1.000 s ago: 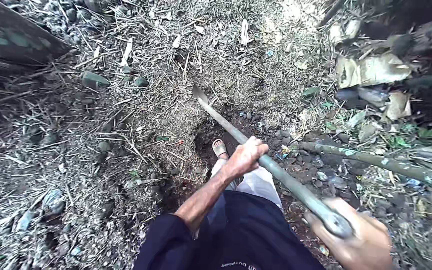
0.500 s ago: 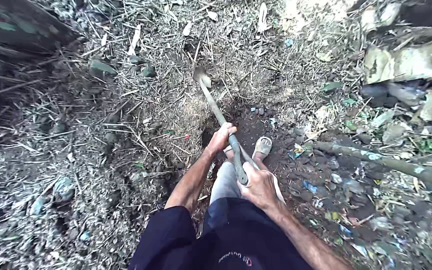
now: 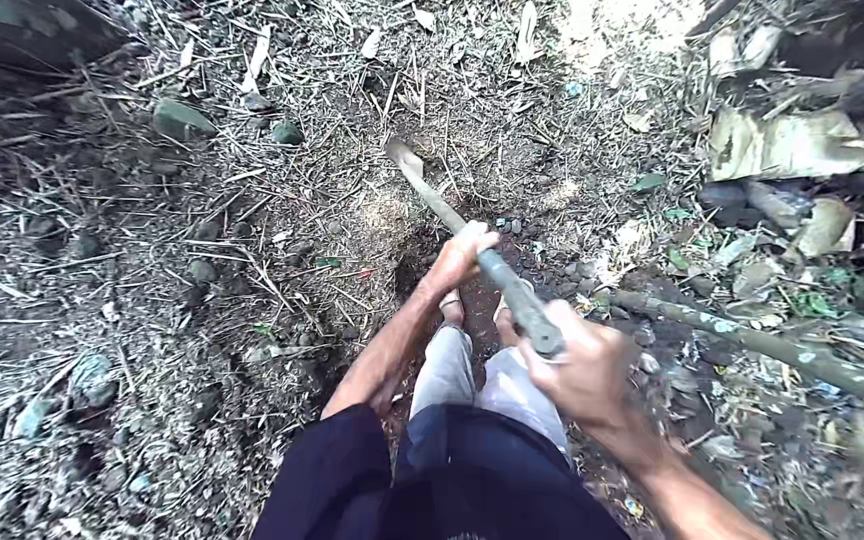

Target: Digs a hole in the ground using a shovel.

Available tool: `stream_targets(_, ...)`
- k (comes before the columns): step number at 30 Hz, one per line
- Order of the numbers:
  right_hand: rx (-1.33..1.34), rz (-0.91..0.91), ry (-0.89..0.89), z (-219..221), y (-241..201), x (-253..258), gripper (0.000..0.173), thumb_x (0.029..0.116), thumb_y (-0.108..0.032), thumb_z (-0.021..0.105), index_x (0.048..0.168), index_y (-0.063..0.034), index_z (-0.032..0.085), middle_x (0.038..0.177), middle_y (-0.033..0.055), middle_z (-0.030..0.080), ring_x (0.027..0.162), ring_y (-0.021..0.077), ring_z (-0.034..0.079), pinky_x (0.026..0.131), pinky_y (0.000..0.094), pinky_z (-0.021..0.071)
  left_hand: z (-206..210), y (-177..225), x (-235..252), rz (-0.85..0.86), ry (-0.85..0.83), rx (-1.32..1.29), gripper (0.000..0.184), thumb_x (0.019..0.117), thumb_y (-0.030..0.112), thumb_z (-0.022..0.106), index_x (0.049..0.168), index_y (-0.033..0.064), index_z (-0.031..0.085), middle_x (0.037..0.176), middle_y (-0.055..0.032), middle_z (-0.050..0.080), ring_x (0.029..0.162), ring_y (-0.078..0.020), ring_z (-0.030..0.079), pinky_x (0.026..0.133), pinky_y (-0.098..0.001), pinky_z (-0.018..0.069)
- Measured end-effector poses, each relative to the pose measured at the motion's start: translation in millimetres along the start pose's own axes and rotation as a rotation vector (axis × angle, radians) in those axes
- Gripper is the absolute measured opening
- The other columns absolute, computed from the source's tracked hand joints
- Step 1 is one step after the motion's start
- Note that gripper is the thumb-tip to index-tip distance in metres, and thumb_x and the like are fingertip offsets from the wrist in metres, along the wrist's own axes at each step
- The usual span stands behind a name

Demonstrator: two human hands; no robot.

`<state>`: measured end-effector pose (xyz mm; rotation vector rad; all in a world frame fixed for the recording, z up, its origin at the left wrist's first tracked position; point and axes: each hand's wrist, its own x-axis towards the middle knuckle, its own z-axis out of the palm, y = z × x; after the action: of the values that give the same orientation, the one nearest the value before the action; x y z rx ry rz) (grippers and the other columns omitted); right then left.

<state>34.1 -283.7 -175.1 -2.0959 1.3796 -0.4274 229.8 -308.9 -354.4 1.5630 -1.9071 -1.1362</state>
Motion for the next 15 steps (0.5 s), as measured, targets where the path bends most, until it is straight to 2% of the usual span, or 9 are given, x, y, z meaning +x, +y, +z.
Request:
stream_targets(2, 0.059, 0.070, -0.017, 45, -3, -1, 0.024, 0.0780, -0.021, 0.069, 0.089, 0.0004, 0.067, 0.063, 0.0111, 0.064, 0.053, 0.0277, 0.065, 0.047, 0.0472, 0.0503, -8, -37, -5, -0.084, -0.030, 0.049, 0.040, 0.0774, -0.001, 0.081, 0.116, 0.0007, 0.072, 0.120, -0.0246, 0.065, 0.117, -0.0390, 0.063, 0.098, -0.0527, 0.0542)
stream_targets(4, 0.074, 0.125, -0.044, 57, -11, -12, 0.026, 0.0762, -0.020, 0.071, 0.093, 0.0003, 0.068, 0.064, 0.0108, 0.065, 0.055, 0.0286, 0.066, 0.049, 0.0479, 0.0522, -8, -36, -22, -0.163, -0.055, 0.053, 0.038, 0.0780, -0.001, 0.080, 0.115, 0.0017, 0.072, 0.120, -0.0227, 0.064, 0.115, -0.0375, 0.063, 0.095, -0.0537, 0.0549)
stream_targets(6, 0.062, 0.143, -0.015, 64, -10, -13, 0.028, 0.0743, -0.021, 0.070, 0.092, 0.0003, 0.069, 0.065, 0.0112, 0.065, 0.055, 0.0294, 0.066, 0.048, 0.0489, 0.0510, -10, -47, -12, -0.154, -0.066, 0.092, 0.030, 0.0817, 0.003, 0.077, 0.111, 0.0023, 0.071, 0.115, -0.0211, 0.065, 0.113, -0.0369, 0.063, 0.090, -0.0547, 0.0560)
stream_targets(9, 0.146, 0.268, -0.042, 63, 8, -38, 0.023, 0.0790, -0.022, 0.070, 0.092, -0.0031, 0.069, 0.068, 0.0099, 0.066, 0.060, 0.0266, 0.067, 0.053, 0.0489, 0.0520, 11, -43, -17, -0.152, -0.160, 0.152, 0.032, 0.0812, 0.004, 0.077, 0.112, 0.0060, 0.072, 0.115, -0.0179, 0.065, 0.114, -0.0354, 0.063, 0.086, -0.0544, 0.0577)
stream_targets(11, 0.332, 0.416, 0.002, 66, 27, -56, 0.020, 0.0808, -0.018, 0.071, 0.091, -0.0023, 0.067, 0.075, 0.0083, 0.065, 0.068, 0.0199, 0.065, 0.063, 0.0428, 0.0542, 21, -32, -10, -0.144, -0.252, 0.187, 0.033, 0.0799, -0.002, 0.078, 0.112, 0.0063, 0.073, 0.112, -0.0163, 0.065, 0.115, -0.0358, 0.062, 0.085, -0.0545, 0.0575)
stream_targets(13, 0.573, 0.542, 0.140, 69, 39, -74, 0.014, 0.0792, -0.009, 0.071, 0.088, -0.0018, 0.063, 0.074, 0.0014, 0.062, 0.063, 0.0080, 0.061, 0.059, 0.0281, 0.0547, 35, -29, -4, -0.093, -0.334, 0.230, 0.034, 0.0787, -0.004, 0.075, 0.110, 0.0091, 0.073, 0.111, -0.0121, 0.067, 0.117, -0.0328, 0.061, 0.084, -0.0524, 0.0580)
stream_targets(15, 0.687, 0.594, 0.224, 59, 40, -80, 0.013, 0.0786, -0.005, 0.070, 0.089, -0.0028, 0.062, 0.070, -0.0025, 0.062, 0.056, 0.0042, 0.060, 0.053, 0.0246, 0.0548, 38, -18, 1, -0.056, -0.381, 0.225, 0.034, 0.0765, -0.005, 0.075, 0.108, 0.0086, 0.074, 0.112, -0.0114, 0.068, 0.118, -0.0323, 0.061, 0.087, -0.0534, 0.0571)
